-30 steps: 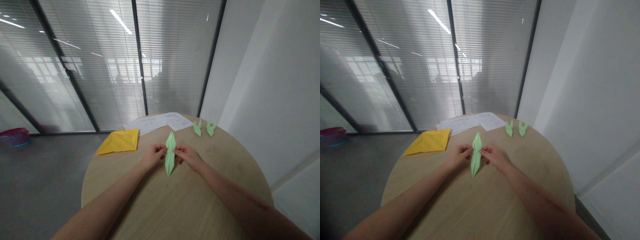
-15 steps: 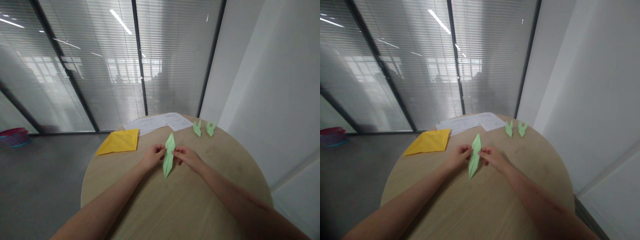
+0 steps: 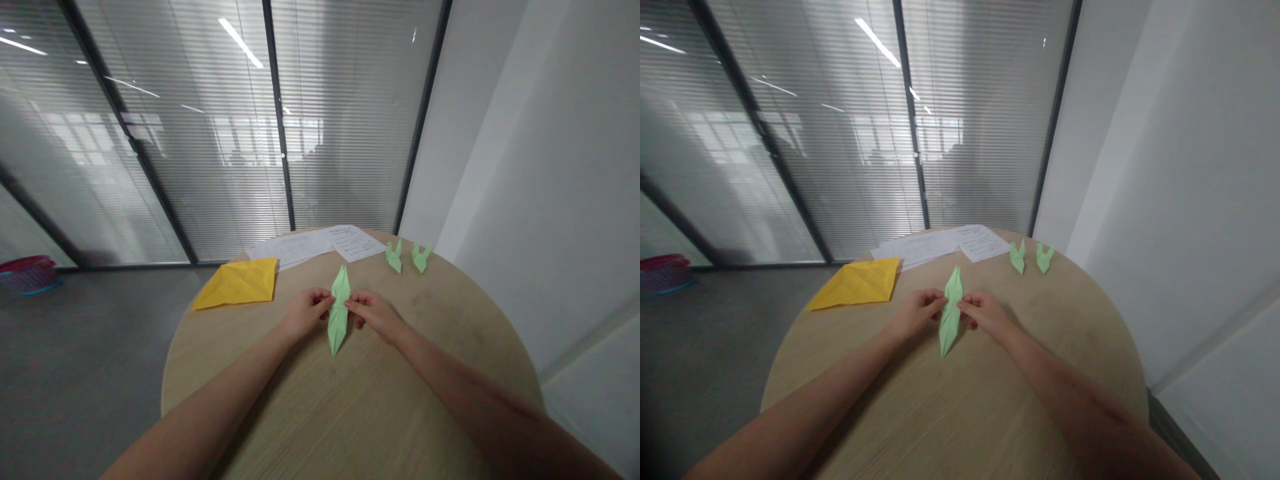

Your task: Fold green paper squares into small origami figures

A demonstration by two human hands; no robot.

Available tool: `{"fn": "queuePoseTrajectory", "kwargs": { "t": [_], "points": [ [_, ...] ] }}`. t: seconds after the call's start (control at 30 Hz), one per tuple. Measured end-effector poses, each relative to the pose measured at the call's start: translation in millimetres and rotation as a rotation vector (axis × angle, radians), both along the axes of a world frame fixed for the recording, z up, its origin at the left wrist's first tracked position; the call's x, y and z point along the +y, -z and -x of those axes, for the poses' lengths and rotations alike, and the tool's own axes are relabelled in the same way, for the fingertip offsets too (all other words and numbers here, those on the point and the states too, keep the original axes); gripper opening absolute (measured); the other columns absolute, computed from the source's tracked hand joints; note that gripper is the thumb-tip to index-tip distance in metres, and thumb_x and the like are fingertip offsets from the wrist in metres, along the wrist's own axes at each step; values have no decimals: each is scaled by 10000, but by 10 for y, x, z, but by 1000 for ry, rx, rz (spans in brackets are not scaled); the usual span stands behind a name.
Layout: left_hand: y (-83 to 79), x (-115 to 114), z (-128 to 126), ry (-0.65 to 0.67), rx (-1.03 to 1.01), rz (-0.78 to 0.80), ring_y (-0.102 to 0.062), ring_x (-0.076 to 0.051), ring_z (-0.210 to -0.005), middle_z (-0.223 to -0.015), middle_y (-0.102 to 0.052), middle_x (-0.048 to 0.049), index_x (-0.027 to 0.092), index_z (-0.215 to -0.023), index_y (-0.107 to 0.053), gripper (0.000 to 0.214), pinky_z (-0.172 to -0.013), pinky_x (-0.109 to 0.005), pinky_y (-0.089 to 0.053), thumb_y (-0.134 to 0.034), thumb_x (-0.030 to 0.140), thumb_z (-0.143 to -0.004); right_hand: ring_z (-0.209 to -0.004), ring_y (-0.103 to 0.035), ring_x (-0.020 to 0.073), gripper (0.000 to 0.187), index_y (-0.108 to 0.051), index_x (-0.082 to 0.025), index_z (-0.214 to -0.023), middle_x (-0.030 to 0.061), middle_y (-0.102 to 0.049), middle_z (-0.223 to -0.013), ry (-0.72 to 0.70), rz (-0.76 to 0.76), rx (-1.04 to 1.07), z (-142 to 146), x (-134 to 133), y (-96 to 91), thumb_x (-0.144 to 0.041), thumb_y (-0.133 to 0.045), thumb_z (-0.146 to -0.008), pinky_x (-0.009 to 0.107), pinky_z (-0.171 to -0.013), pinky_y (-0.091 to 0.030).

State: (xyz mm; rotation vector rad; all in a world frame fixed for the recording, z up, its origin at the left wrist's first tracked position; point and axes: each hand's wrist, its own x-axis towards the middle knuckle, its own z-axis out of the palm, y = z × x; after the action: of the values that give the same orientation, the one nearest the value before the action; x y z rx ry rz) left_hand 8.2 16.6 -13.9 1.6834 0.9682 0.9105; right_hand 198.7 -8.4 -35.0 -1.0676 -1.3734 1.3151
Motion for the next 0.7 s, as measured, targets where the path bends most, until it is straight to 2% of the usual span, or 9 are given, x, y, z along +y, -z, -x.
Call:
{"fn": "queuePoseTrajectory", "kwargs": {
  "t": [0.17,0.27,0.4,0.47,0.6,0.7],
  "points": [
    [-40,-55,-27,-79,-47,17,-561,-122,-502,-595,-594,34,176,-972,-558,340,-521,-250,-483,-667,421,-763,-563,-515,101,331,-647,-168,-793,24,-632,-731,17,-5,29,-3,1,15,-477,-729,-709,209,-468,-402],
    [-24,-69,-39,-95,-10,-50,-579,-135,-550,-644,-609,17,185,-875,-550,222,-520,-245,-480,-642,361,-775,-631,-538,115,325,-647,-182,-836,20,-629,-781,8,-23,71,28,-19,17,-466,-738,-705,210,-504,-438],
    [-16,-84,-48,-93,101,-268,-607,-161,-719,-759,-665,-32,175,-759,-632,91,-656,-262,-485,-619,264,-769,-692,-589,140,302,-658,-201,-859,26,-657,-823,-19,-61,114,110,-64,-4,-437,-752,-696,251,-603,-495],
    [-36,-101,-55,-94,139,-311,-602,-168,-746,-778,-682,-37,177,-766,-669,98,-688,-268,-477,-613,258,-771,-725,-614,155,288,-668,-207,-865,29,-674,-832,-19,-85,118,140,-79,-19,-427,-748,-697,275,-658,-508],
    [-55,-112,-72,-104,112,-271,-599,-167,-742,-799,-694,-44,173,-845,-688,134,-688,-272,-470,-597,245,-779,-715,-627,159,285,-685,-201,-872,37,-688,-839,16,-72,105,132,-70,-36,-411,-740,-688,279,-634,-508],
    [-20,-81,-72,-116,-8,-185,-621,-166,-753,-849,-698,-60,165,-1004,-648,234,-658,-264,-474,-586,215,-784,-639,-606,138,280,-685,-189,-864,38,-682,-823,74,-46,121,87,-36,-28,-375,-748,-665,272,-586,-493]
  ]
}}
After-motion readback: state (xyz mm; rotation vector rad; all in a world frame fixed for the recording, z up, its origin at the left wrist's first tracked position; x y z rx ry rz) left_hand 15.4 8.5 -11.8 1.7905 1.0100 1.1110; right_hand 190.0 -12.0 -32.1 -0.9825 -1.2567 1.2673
